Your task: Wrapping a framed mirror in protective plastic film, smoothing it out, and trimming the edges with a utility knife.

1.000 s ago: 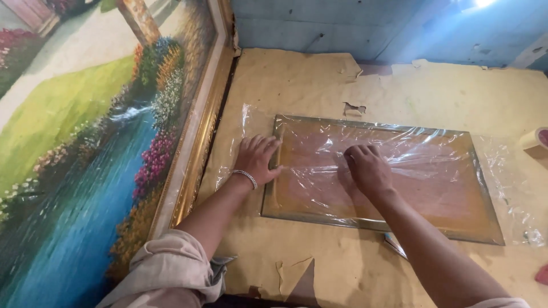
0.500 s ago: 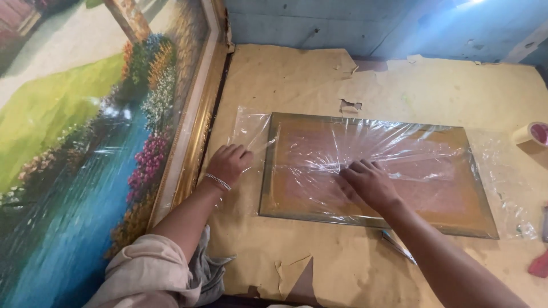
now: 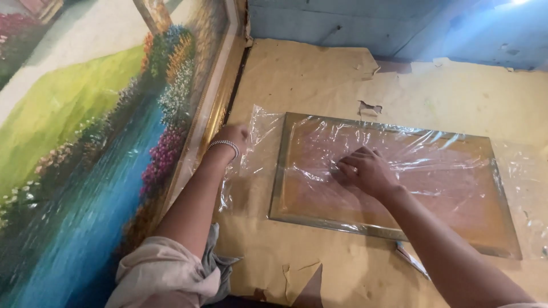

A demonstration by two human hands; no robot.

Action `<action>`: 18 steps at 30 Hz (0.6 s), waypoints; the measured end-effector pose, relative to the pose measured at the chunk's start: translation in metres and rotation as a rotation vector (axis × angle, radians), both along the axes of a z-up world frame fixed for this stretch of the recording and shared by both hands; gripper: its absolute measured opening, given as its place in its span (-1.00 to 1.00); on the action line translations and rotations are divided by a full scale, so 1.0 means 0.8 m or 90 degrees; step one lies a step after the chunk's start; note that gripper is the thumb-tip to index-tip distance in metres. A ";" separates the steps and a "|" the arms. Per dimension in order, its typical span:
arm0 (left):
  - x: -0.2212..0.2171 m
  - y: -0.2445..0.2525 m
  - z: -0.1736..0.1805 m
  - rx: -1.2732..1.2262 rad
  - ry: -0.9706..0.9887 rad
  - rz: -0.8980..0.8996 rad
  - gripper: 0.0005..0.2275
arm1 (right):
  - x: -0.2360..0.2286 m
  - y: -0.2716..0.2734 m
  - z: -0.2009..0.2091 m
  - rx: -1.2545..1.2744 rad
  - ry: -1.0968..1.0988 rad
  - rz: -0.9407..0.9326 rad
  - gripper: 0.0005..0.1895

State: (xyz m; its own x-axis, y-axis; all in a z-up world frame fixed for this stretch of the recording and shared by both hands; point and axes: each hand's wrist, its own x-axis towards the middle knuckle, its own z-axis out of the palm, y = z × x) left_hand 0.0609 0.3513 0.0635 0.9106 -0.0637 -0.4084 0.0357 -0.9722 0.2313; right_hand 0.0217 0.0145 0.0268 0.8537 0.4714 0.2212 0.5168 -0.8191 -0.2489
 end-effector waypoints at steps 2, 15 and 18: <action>0.050 0.010 -0.039 -0.171 -0.235 0.276 -0.83 | 0.016 0.020 0.005 -0.019 -0.033 -0.035 -0.81; 0.102 -0.043 -0.004 -0.304 0.060 0.517 -0.11 | 0.092 0.124 0.015 -0.129 0.169 -0.058 -0.57; 0.175 -0.012 -0.138 -0.719 0.015 0.753 -0.77 | 0.090 0.126 0.006 -0.147 0.151 -0.090 -0.54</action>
State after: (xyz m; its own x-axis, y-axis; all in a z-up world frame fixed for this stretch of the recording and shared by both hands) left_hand 0.2012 0.3416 -0.0468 0.6616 0.3657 -0.6547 0.6075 0.2505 0.7538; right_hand 0.0934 0.1155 0.0319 0.9289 0.3592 -0.0895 0.3443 -0.9271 -0.1480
